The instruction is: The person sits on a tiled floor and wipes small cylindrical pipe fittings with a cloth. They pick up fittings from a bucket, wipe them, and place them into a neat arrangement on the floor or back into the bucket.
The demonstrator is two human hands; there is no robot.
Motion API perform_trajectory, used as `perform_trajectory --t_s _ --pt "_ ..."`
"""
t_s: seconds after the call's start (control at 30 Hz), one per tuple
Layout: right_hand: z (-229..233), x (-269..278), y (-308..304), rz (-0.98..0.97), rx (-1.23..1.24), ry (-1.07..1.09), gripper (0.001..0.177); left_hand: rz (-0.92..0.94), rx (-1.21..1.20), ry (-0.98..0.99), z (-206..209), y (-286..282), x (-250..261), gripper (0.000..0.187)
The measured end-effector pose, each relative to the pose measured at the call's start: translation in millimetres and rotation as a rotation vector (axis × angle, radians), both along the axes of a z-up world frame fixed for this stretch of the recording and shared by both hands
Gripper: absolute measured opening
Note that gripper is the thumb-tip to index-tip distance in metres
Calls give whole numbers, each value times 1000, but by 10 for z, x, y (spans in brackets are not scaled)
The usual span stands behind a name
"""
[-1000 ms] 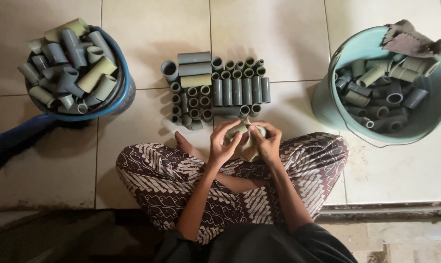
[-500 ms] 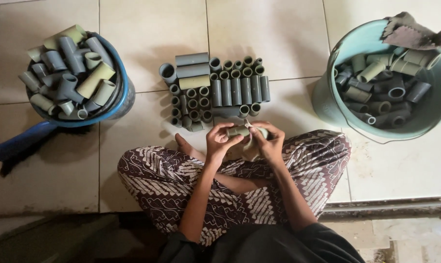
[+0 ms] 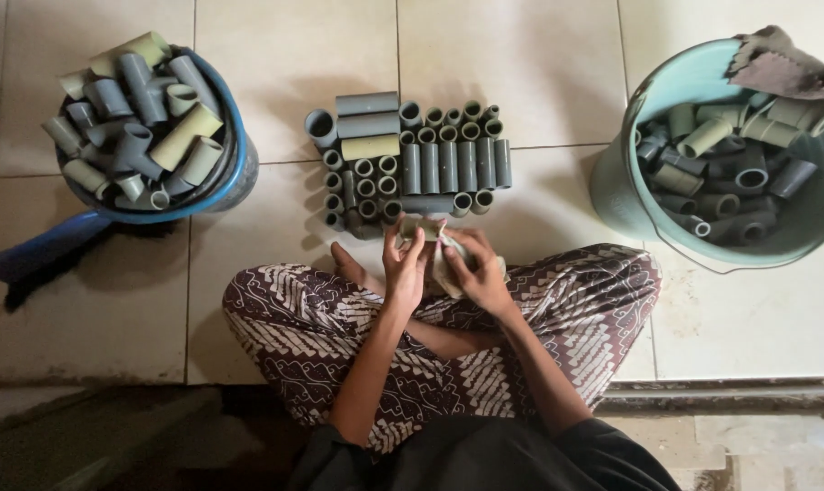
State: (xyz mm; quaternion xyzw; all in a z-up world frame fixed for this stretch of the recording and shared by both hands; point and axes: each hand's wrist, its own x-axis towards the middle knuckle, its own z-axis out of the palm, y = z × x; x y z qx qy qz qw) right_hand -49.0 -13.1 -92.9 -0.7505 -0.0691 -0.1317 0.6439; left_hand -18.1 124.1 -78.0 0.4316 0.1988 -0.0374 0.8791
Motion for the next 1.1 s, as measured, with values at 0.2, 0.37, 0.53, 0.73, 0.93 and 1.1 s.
perform_trajectory --t_s 0.2,0.37,0.53,0.73,0.93,1.1 --pt "165 -130 65 77 7 148 24 -5 110 -169 -58 52 -26 55" --pt "248 -115 109 65 -14 130 23 -76 239 -354 153 -33 -98 55" --pt "207 -135 146 68 18 97 23 -174 287 -505 93 -35 -86 48" --pt "191 -73 122 55 205 204 19 -221 182 -479 160 -14 -60 48" --pt "239 -56 189 -83 -39 -82 12 -130 85 -380 54 -36 -37 46" --pt "-61 -61 204 -109 -105 -129 6 -174 248 -402 142 -10 -71 42"
